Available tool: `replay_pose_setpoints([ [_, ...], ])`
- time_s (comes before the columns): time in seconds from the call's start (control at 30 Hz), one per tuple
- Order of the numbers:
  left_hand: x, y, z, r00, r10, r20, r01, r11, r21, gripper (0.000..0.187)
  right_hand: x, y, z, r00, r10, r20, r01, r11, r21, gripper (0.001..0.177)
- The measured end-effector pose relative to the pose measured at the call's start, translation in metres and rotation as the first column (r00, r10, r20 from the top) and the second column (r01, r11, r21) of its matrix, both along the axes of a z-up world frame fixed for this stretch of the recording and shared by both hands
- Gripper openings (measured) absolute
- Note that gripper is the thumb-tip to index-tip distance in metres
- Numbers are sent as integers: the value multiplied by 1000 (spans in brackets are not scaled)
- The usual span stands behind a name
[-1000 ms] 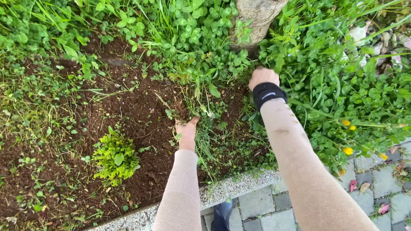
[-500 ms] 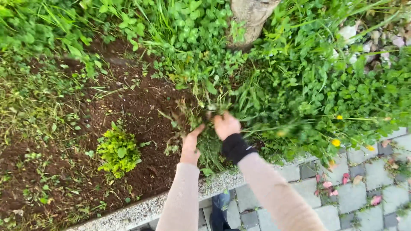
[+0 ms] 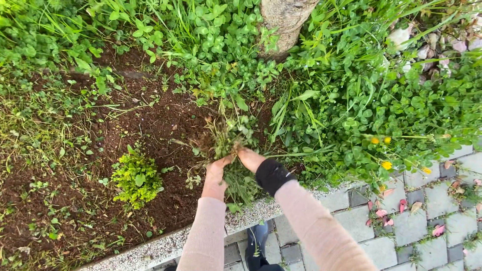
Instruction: Manually weeding a garden bed by pulling unwanted plants from the soil.
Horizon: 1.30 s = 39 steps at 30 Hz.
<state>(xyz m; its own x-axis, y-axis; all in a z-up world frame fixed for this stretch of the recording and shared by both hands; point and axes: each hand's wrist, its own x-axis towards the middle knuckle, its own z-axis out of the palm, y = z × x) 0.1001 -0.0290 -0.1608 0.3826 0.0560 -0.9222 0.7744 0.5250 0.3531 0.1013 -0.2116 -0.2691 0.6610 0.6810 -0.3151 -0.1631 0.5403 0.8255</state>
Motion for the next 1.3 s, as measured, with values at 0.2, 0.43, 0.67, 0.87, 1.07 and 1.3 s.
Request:
replay_pose_setpoints([
  [0.2, 45, -28, 96, 987, -12, -162, 27, 996, 91, 97, 116, 9, 258, -138, 466, -874, 652, -621, -435, 81],
  [0.43, 40, -20, 26, 990, 23, -142, 28, 936, 352, 73, 216, -85, 188, 531, -28, -847, 660, -614, 434, 70],
  [0.67, 40, -22, -5, 904, -277, -325, 398, 823, 405, 78, 226, -64, 184, 623, -262, -737, 580, -478, 660, 49],
  [0.87, 49, -33, 33, 924, -208, -322, 339, 836, 431, 69, 198, -65, 177, 721, -213, -659, 480, -533, 697, 52],
  [1.07, 73, -26, 93, 902, -257, -347, 385, 842, 378, 62, 241, -71, 156, 468, -279, -838, 616, -578, 536, 36],
  [1.3, 53, -14, -24, 884, -330, -331, 444, 813, 375, 69, 243, -135, 128, 629, -2, -778, 753, -247, 610, 24],
])
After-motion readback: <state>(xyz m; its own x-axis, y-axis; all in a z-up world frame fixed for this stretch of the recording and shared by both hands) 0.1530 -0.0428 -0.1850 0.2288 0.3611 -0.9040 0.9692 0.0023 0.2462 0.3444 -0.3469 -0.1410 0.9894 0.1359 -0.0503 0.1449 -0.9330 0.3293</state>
